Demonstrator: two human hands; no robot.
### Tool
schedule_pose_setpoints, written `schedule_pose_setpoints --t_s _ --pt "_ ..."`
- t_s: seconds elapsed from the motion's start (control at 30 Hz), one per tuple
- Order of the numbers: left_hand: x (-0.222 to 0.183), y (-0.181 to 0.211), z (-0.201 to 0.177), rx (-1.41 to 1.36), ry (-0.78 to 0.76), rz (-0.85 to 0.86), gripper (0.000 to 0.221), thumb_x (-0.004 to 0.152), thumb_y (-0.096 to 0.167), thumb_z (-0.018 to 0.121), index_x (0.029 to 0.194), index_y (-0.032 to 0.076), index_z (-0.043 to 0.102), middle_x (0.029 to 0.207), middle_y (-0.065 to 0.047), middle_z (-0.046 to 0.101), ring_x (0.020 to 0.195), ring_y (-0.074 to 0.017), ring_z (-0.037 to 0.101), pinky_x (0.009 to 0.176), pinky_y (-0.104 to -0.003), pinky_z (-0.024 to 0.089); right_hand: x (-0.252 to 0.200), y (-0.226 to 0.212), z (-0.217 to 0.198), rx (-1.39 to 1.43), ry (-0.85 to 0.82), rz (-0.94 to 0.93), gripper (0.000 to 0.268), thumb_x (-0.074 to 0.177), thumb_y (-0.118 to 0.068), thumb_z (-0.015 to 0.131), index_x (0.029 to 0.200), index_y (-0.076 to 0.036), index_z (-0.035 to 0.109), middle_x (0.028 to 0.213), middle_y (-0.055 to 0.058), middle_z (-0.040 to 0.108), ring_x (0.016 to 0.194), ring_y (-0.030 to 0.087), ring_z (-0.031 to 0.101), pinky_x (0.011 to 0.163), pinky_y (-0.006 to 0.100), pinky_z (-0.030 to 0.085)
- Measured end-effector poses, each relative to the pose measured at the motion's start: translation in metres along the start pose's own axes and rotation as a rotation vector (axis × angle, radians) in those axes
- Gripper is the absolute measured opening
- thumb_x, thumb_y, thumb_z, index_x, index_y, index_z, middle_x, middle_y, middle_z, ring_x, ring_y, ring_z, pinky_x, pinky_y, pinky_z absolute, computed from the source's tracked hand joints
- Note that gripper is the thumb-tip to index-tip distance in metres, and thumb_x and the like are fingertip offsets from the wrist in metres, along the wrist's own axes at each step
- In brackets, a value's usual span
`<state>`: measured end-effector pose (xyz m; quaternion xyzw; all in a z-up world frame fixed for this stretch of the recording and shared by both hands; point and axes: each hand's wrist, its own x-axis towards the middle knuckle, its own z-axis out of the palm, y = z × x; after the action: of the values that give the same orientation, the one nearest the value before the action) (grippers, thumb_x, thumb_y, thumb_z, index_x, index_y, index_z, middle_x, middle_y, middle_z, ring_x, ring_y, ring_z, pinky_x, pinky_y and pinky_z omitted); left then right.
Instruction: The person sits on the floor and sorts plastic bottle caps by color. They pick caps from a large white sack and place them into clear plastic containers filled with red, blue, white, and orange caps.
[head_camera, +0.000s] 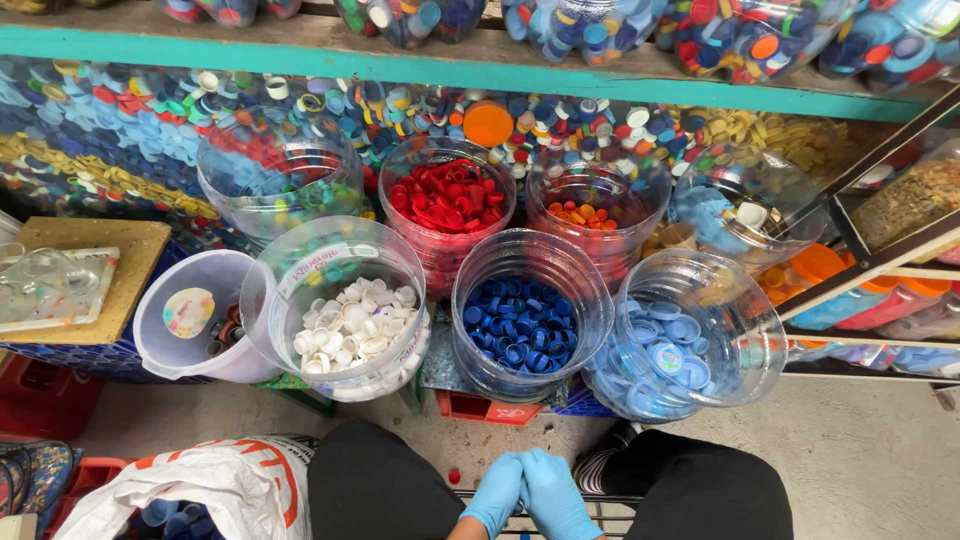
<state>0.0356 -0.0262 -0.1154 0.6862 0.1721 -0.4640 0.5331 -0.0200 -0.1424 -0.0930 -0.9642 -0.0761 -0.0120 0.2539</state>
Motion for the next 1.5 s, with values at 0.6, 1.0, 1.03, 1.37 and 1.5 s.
schedule_pose_setpoints --t_s 0.6,1.0,1.03,1.37,1.5 --pt "0.026 -0.025 -0.006 0.854 -0.158 0.419 0.019 0.078 -0.011 0.048 0.085 0.003 0.058 0.079 -0.018 0.061 0.067 -0.0319 0.061 0.065 -0.047 0.052 0.000 0.003 -0.008 -0.075 -0.200 0.038 0.010 0.099 -0.016 0.043 0.092 -0.015 0.049 0.078 0.011 0.054 0.059 0.032 0.045 0.063 0.047 0.039" --pt "-0.098 0.050 -0.017 0.291 -0.158 0.202 0.018 0.094 0.027 0.036 0.083 0.016 0.046 0.081 -0.005 0.051 0.075 -0.0190 0.046 0.070 -0.038 0.037 0.002 0.002 -0.031 0.026 -0.102 0.020 0.017 0.101 -0.025 0.046 0.104 -0.012 0.057 0.082 0.017 0.064 0.063 0.039 0.051 0.061 0.053 0.038" --pt "-0.103 0.051 -0.017 0.304 -0.146 0.288 0.021 0.093 0.025 0.037 0.086 0.014 0.053 0.089 -0.008 0.061 0.083 -0.0205 0.053 0.077 -0.038 0.042 0.002 -0.001 -0.035 0.033 -0.049 -0.036 0.017 0.099 -0.023 0.047 0.100 -0.011 0.059 0.078 0.017 0.064 0.062 0.041 0.053 0.060 0.055 0.038" --pt "-0.083 0.030 -0.012 0.342 -0.076 0.380 0.027 0.102 0.028 0.035 0.100 0.010 0.055 0.102 -0.011 0.062 0.093 -0.0242 0.056 0.084 -0.041 0.044 -0.001 0.012 -0.022 0.076 0.018 -0.021 0.018 0.104 -0.026 0.048 0.109 -0.012 0.058 0.089 0.016 0.068 0.065 0.044 0.058 0.063 0.054 0.043" --pt "-0.094 0.037 -0.010 0.327 -0.054 0.427 0.035 0.104 0.032 0.032 0.110 0.008 0.058 0.107 -0.014 0.064 0.096 -0.0269 0.059 0.084 -0.043 0.045 0.002 0.011 -0.024 0.123 0.040 0.040 0.019 0.103 -0.025 0.047 0.111 -0.012 0.059 0.094 0.014 0.069 0.074 0.040 0.063 0.067 0.052 0.048"
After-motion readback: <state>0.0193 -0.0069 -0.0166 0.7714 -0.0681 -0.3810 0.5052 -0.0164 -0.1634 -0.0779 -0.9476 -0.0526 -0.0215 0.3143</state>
